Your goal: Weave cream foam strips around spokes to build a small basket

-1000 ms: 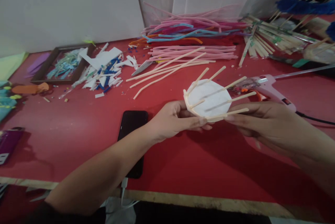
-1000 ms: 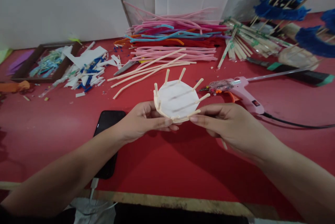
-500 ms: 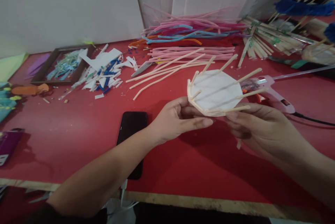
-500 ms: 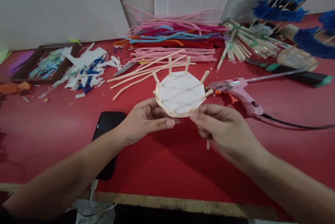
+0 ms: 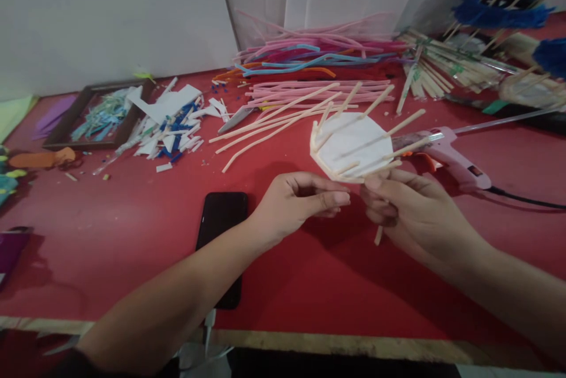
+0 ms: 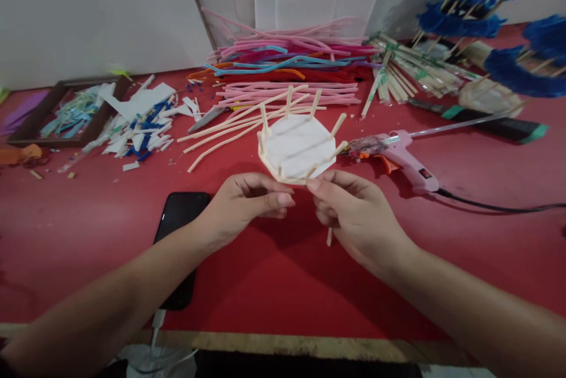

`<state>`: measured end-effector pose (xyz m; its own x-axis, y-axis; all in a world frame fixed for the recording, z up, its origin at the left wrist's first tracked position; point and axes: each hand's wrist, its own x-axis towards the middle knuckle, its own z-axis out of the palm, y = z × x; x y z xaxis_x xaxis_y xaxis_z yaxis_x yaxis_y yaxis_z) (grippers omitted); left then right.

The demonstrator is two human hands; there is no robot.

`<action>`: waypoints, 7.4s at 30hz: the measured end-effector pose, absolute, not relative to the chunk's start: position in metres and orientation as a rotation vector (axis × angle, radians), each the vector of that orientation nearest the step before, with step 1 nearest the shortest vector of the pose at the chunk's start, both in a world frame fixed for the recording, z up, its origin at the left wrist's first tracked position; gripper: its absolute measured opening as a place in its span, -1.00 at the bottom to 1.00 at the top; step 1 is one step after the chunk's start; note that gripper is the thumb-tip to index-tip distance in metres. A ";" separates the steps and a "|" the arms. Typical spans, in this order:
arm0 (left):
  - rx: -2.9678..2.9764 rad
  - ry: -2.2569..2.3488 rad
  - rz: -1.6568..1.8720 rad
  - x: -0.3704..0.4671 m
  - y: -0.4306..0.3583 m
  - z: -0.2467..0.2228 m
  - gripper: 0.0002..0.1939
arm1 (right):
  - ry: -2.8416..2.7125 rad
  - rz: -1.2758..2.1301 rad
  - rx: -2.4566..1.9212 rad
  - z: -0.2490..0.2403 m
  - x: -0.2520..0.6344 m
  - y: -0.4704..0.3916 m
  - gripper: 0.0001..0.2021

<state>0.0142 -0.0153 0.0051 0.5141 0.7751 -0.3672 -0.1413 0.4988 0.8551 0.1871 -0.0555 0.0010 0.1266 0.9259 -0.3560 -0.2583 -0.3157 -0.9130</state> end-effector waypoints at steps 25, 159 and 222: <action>0.943 0.810 0.751 0.019 -0.019 0.006 -0.41 | -0.761 1.410 -1.312 -0.002 0.188 -0.060 -0.53; 1.252 1.088 0.858 0.016 -0.023 -0.001 -0.84 | -0.834 1.871 -1.225 0.002 0.189 -0.063 -0.53; 0.895 0.939 0.760 0.014 -0.018 0.004 -0.67 | -1.451 0.730 -1.590 0.009 0.203 -0.064 -0.80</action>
<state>0.0139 -0.0182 0.0035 0.3974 0.8514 -0.3424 -0.1577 0.4309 0.8885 0.2027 -0.0639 0.0089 0.1596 0.9801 0.1177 0.4895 0.0250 -0.8716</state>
